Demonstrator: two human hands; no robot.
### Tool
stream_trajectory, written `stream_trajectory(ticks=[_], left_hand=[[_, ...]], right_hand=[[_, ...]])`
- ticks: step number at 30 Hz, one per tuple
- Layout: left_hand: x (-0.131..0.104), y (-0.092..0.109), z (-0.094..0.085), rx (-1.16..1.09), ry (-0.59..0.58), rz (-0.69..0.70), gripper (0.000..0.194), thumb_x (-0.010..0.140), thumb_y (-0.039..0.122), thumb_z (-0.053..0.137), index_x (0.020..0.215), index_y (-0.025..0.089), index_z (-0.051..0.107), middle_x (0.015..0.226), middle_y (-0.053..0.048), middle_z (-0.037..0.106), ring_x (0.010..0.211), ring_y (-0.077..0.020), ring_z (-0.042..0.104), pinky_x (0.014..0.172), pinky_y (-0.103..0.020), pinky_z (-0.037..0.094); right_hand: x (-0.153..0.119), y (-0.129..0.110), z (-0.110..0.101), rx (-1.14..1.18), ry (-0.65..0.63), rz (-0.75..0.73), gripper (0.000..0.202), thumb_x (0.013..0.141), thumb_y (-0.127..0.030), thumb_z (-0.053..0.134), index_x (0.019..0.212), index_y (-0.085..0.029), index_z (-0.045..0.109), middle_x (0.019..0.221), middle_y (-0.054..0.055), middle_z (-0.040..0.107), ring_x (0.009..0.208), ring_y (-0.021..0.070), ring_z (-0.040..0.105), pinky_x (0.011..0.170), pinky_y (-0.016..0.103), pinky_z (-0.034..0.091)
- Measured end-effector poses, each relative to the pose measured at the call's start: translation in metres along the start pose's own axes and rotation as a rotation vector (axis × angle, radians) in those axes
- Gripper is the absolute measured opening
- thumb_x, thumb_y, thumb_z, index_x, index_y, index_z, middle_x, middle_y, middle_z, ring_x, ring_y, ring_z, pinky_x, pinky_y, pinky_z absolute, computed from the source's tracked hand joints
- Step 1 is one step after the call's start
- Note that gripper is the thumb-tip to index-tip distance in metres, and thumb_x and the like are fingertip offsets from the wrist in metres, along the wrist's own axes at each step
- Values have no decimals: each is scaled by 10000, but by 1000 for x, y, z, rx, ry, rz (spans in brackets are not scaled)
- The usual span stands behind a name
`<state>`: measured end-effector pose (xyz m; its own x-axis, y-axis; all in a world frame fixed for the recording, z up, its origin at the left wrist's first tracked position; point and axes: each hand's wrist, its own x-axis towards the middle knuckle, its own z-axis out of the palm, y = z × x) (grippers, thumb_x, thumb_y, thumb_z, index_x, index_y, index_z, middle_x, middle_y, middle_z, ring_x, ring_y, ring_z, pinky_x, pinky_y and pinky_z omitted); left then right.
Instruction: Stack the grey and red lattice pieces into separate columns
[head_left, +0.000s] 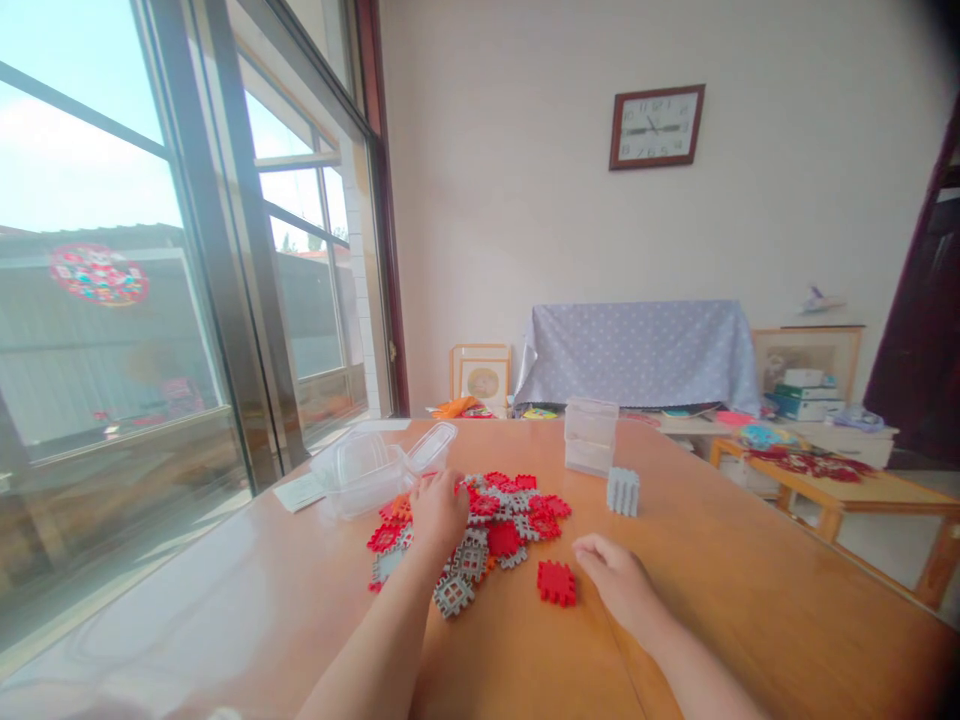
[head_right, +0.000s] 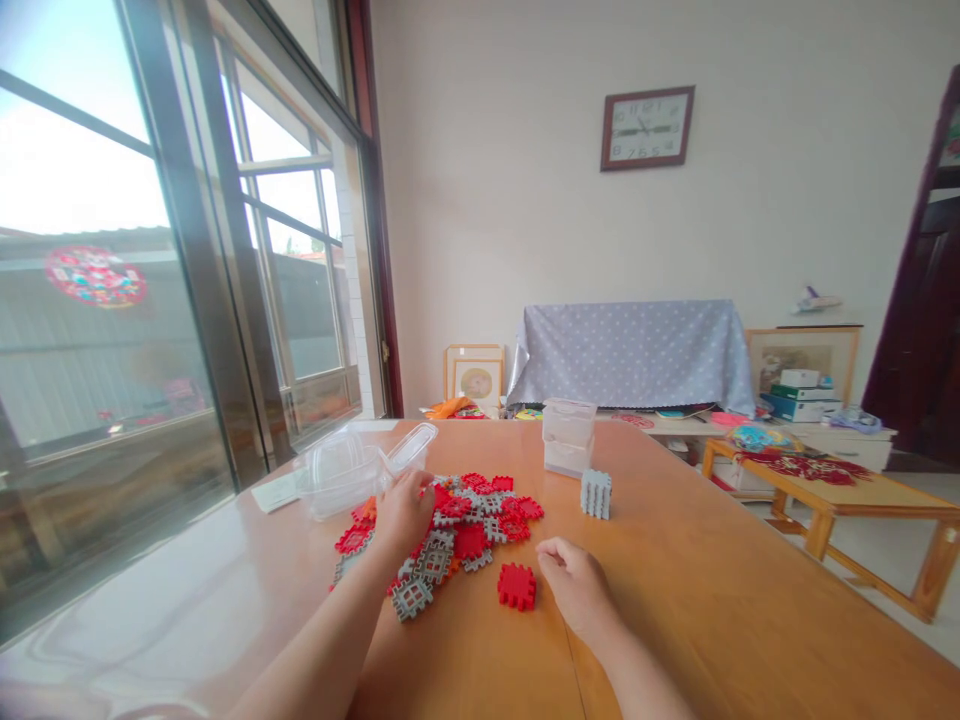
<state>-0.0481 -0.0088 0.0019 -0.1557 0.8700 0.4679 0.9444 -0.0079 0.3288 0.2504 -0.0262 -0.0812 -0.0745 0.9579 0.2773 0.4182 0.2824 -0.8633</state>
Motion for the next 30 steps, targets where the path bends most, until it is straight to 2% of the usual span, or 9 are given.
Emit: stream_trajectory(ticks=[4,7,10,14,21,24,26,28,30], left_hand=[[-25,23,7,-66,-117,217,169,863,375,549,965,288,651,968,-18,720,1044,-261,562,950,-421,317],[-39,36,12,-38,-157,297,262,770,474,647,928,266,660,958,-51,713,1033,-305,542,953,-468,300],[-43,41,14,10,-154,327,291,737,471,669,907,236,661,976,-93,704,1031,-328,528,942,-493,292],[-41,39,17,28,-137,334,155,816,343,575,822,216,664,915,-105,700,993,-308,530,918,-478,292],[-40,36,18,-49,-89,318,279,915,304,477,717,199,642,819,-110,691,936,-285,532,891,-456,304],[-38,32,16,-228,-8,289,270,932,332,476,759,214,646,846,-88,688,932,-261,530,881,-409,325],[-36,29,16,-489,12,230,254,928,362,500,771,218,639,831,-65,670,907,-234,532,845,-356,346],[-34,27,19,-817,-44,118,290,910,421,535,724,208,599,733,-34,618,793,-192,528,751,-300,361],[-32,27,23,-1124,-149,-15,336,883,484,570,700,202,555,636,6,548,639,-140,481,635,-258,339]], right_hand=[[-2,-2,0,2,-4,6,270,865,-430,548,926,-222,709,969,40,767,971,272,678,905,367,484],[-3,-5,-1,3,-4,13,267,869,-431,547,916,-224,708,959,40,767,971,271,676,901,366,483],[-3,-7,-2,-11,-2,10,278,870,-436,548,923,-219,714,972,45,765,973,274,672,900,369,481],[-2,-7,-2,-38,-5,4,283,872,-433,548,913,-211,719,936,42,762,935,267,672,871,360,488],[-5,-9,-1,-46,-7,-14,282,888,-439,537,893,-215,709,903,28,756,913,253,674,846,344,494],[-5,-10,0,-45,-9,-13,285,880,-447,549,892,-214,712,900,32,758,918,261,677,854,356,496],[-5,-9,1,-32,7,-14,291,873,-456,562,909,-211,715,926,42,762,942,270,679,874,368,496],[-5,-7,1,-1,29,-15,307,867,-470,575,947,-209,714,982,56,763,987,280,677,908,381,491],[-5,-5,0,36,49,-12,332,867,-489,577,989,-208,706,1042,69,756,1038,288,668,942,393,484]])
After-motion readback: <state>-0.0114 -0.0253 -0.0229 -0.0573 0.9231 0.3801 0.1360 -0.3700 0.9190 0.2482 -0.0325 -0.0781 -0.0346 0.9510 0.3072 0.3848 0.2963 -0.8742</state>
